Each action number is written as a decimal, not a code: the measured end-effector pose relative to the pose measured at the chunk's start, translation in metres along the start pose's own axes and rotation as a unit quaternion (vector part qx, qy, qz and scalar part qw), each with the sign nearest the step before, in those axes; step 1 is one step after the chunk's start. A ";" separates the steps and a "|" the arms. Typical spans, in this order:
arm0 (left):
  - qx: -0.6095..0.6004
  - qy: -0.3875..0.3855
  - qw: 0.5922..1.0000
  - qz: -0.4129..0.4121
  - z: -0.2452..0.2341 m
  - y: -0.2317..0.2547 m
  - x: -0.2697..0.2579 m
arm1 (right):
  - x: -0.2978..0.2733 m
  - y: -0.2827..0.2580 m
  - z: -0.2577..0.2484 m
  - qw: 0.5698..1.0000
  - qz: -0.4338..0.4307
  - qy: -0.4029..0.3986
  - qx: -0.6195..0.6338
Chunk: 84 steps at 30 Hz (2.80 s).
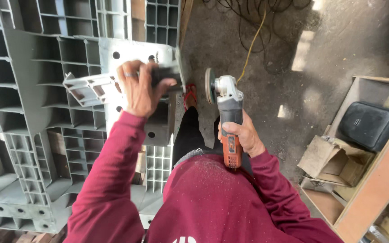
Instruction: The person uses an angle grinder to smooth the edges of a gray plastic crate. They hold the crate steady with their left hand while operating the tool with their right hand, focusing on a specific corner section.
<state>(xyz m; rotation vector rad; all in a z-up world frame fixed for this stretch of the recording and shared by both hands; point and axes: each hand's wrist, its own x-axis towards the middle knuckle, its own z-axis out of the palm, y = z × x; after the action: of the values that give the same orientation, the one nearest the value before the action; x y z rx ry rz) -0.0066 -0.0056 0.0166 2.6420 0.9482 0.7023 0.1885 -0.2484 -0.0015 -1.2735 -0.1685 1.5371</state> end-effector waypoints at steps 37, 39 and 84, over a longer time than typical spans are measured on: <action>0.088 -0.178 0.980 0.027 -0.039 0.038 -0.020 | 0.013 -0.037 0.025 0.992 -0.002 -0.111 -0.051; 0.080 -0.174 0.981 0.030 -0.039 0.039 -0.021 | 0.012 -0.037 0.026 0.993 0.004 -0.110 -0.050; 0.003 -0.177 0.981 -0.078 -0.078 0.008 -0.020 | -0.035 -0.083 0.001 0.927 -0.094 -0.014 -0.364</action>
<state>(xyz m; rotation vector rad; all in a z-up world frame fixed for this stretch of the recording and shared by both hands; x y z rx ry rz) -0.0563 -0.0192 0.0788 2.5418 1.0328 0.1837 0.2337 -0.2405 0.0758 -1.7414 -0.9226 1.3636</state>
